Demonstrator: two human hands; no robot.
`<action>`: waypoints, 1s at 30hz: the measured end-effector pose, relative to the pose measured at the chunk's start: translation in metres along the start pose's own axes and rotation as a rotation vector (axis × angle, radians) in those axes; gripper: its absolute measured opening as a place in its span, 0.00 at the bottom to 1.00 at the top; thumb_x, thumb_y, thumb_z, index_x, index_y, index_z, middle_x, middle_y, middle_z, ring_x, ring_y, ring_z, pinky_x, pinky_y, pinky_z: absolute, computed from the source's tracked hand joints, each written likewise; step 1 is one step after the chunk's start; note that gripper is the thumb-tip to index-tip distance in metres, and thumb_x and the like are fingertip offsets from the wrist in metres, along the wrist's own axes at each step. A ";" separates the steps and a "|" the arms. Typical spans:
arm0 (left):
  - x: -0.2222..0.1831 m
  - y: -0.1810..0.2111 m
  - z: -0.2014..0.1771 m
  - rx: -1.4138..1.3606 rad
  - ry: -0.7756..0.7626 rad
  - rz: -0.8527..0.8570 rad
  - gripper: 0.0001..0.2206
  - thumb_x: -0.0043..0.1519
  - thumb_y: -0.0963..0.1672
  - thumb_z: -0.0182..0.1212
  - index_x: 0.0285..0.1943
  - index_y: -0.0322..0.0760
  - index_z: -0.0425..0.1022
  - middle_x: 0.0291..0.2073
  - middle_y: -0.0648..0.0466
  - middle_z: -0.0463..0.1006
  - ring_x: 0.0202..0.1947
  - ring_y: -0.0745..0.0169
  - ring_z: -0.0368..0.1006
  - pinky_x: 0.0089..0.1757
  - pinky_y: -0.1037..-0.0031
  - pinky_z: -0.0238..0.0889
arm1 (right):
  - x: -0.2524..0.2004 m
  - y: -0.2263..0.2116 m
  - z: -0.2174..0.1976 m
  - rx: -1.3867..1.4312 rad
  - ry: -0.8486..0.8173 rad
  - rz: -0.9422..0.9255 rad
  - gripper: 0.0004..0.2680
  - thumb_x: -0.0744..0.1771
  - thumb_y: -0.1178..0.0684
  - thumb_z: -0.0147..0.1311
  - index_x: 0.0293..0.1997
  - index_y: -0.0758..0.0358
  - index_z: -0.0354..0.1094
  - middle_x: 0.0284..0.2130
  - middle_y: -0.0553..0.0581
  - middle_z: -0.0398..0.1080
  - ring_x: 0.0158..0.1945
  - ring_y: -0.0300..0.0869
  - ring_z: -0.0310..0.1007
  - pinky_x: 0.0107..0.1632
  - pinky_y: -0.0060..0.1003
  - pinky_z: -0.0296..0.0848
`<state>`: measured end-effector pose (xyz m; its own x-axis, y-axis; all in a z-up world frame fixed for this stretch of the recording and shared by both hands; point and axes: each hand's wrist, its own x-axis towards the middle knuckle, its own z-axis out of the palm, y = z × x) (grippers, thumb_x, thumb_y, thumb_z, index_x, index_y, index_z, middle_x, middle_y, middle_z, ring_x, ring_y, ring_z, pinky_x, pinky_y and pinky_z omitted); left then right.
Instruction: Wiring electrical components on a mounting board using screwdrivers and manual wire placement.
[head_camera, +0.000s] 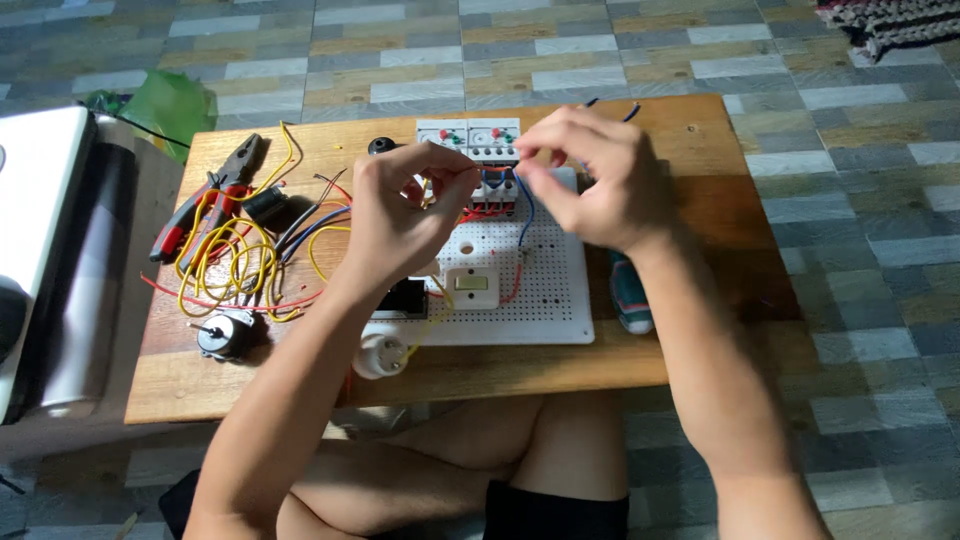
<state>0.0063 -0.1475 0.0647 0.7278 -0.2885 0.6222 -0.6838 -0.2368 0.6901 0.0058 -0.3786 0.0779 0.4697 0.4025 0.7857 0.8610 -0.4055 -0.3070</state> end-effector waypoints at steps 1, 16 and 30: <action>-0.003 -0.007 0.001 -0.027 0.019 -0.038 0.02 0.59 0.38 0.67 0.38 0.35 0.83 0.21 0.56 0.78 0.25 0.67 0.73 0.29 0.79 0.65 | 0.000 -0.007 0.008 -0.004 0.021 0.050 0.06 0.66 0.66 0.59 0.41 0.61 0.77 0.33 0.56 0.77 0.29 0.45 0.72 0.36 0.37 0.73; -0.011 0.012 -0.011 -0.253 -0.069 -0.157 0.05 0.60 0.36 0.58 0.36 0.28 0.80 0.19 0.50 0.76 0.25 0.65 0.68 0.29 0.77 0.59 | 0.000 -0.019 0.025 -0.037 -0.119 0.034 0.04 0.71 0.63 0.54 0.41 0.65 0.73 0.28 0.58 0.72 0.24 0.49 0.67 0.31 0.39 0.70; -0.013 0.001 -0.021 0.303 -0.119 0.283 0.07 0.58 0.37 0.68 0.39 0.34 0.73 0.31 0.53 0.74 0.32 0.57 0.68 0.33 0.69 0.62 | -0.001 -0.028 0.026 0.263 -0.268 0.360 0.02 0.68 0.66 0.52 0.37 0.70 0.68 0.25 0.53 0.65 0.25 0.36 0.56 0.30 0.29 0.54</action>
<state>-0.0023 -0.1249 0.0651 0.5103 -0.4821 0.7122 -0.8530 -0.3894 0.3476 -0.0141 -0.3461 0.0717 0.7492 0.4850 0.4511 0.6392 -0.3512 -0.6841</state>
